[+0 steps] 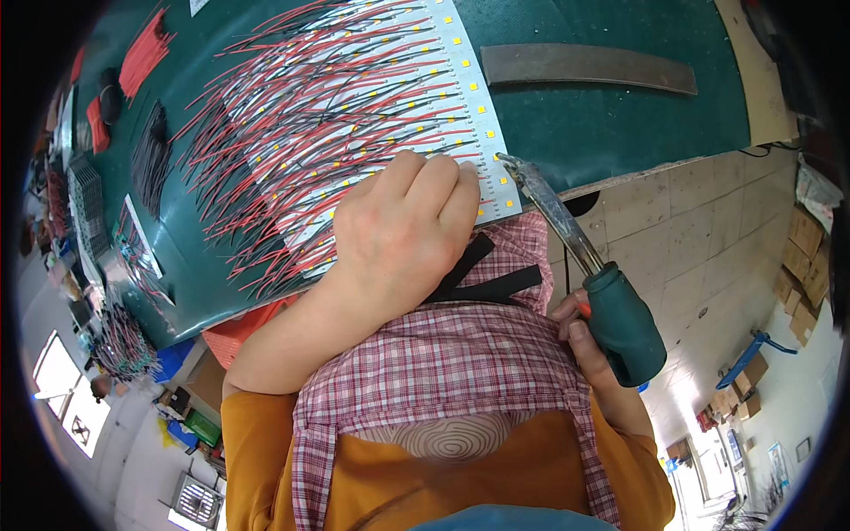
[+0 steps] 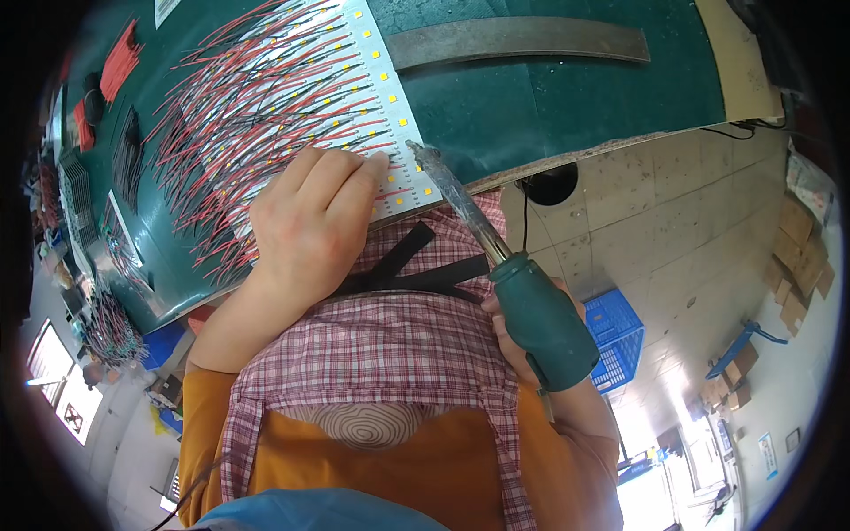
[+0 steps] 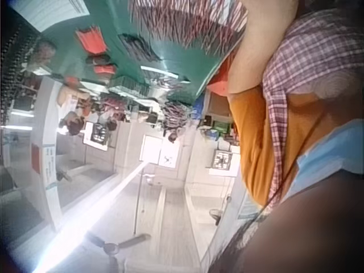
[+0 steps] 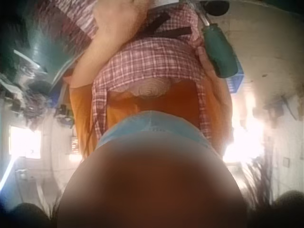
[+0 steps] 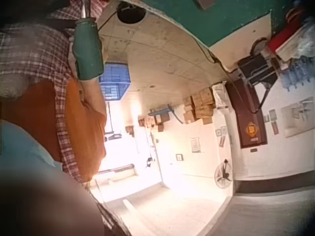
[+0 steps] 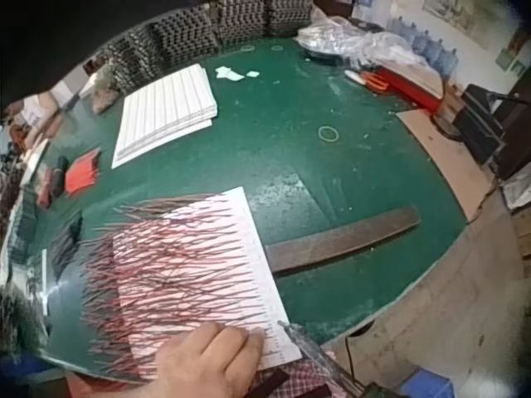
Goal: Soldering colored wires onto contact points on LED lighting panels at a factory workstation.
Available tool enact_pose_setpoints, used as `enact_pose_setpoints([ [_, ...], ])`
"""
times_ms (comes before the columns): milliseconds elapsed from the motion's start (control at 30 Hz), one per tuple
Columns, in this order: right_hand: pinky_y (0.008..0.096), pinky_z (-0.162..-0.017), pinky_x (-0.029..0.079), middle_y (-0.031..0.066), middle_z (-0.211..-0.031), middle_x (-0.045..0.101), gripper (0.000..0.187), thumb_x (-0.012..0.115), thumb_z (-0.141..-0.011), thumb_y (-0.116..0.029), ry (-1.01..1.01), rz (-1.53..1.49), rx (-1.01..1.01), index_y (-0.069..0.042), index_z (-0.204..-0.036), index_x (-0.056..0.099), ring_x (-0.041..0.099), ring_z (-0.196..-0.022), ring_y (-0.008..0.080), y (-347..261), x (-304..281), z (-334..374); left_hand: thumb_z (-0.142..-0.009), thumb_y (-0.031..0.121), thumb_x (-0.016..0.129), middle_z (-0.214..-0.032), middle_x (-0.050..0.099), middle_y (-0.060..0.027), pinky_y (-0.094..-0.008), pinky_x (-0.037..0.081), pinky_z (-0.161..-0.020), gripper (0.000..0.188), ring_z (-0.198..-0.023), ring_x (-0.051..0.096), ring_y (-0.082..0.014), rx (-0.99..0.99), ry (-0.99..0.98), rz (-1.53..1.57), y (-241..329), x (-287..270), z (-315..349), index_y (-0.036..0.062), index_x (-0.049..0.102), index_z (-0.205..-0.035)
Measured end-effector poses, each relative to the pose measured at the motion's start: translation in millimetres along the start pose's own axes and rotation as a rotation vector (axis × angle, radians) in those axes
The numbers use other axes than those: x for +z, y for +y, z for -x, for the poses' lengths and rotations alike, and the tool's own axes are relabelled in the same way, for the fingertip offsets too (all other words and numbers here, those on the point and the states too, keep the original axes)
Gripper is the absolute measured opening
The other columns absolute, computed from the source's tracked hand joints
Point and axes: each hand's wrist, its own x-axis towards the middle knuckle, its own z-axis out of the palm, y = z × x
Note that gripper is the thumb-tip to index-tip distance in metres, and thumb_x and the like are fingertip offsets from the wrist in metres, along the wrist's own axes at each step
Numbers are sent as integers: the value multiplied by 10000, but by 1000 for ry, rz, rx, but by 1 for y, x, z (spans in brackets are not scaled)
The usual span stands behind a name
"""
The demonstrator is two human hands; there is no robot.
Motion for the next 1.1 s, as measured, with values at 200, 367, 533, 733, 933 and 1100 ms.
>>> enact_pose_setpoints([
  [200, 301, -686, 531, 91, -858, 674, 290, 661, -839, -41, -93, 476, -215, -17, -1117, 583, 661, -793, 168, -9, -5, -11, -689, 101, 675, -780, 565, -3, -286, 453, -518, 252, -690, 570, -163, -21, 26, 11, 2, -1, -2, 68, 689, -939],
  [367, 282, -698, 504, 79, -916, 649, 288, 642, -884, -86, -101, 148, -179, -9, -1154, 579, 610, -786, 135, -7, 1, -16, -710, 111, 653, -781, 541, -14, -287, 472, -553, 271, -714, 565, -174, -42, -12, 57, 3, 1, 3, 62, 666, -976],
  [533, 287, -697, 492, 87, -941, 629, 311, 616, -910, -87, -115, 89, -173, -15, -1203, 541, 587, -802, 133, -23, 7, -25, -719, 73, 645, -847, 614, -39, -317, 497, -595, 269, -748, 602, -200, -65, 14, 84, -10, -23, 17, 46, 679, -985],
  [733, 268, -560, 459, 158, -855, 620, 383, 639, -898, -205, 13, 68, -231, -15, -1181, 465, 539, -601, 145, -26, 15, -38, -705, -68, 679, -816, 629, -79, -322, 491, -610, 236, -726, 608, -214, -380, 118, -103, -55, -71, 64, 21, 702, -922],
  [933, 285, -572, 484, 164, -889, 630, 426, 642, -876, -262, -67, -56, -213, -24, -1191, 482, 572, -615, 167, -47, 40, -62, -704, -78, 662, -828, 634, -103, -326, 496, -606, 220, -737, 615, -239, -269, 35, 271, -30, -73, 59, -19, 657, -916],
  [1100, 400, -821, 552, 208, -1152, 583, 374, 618, -879, -182, -267, -180, -348, -11, -1200, 528, 620, -1005, 273, -65, 75, -96, -667, -76, 688, -940, 670, -127, -353, 534, -654, 231, -793, 656, -271, -130, -32, 433, -12, -44, 53, -19, 628, -883],
])
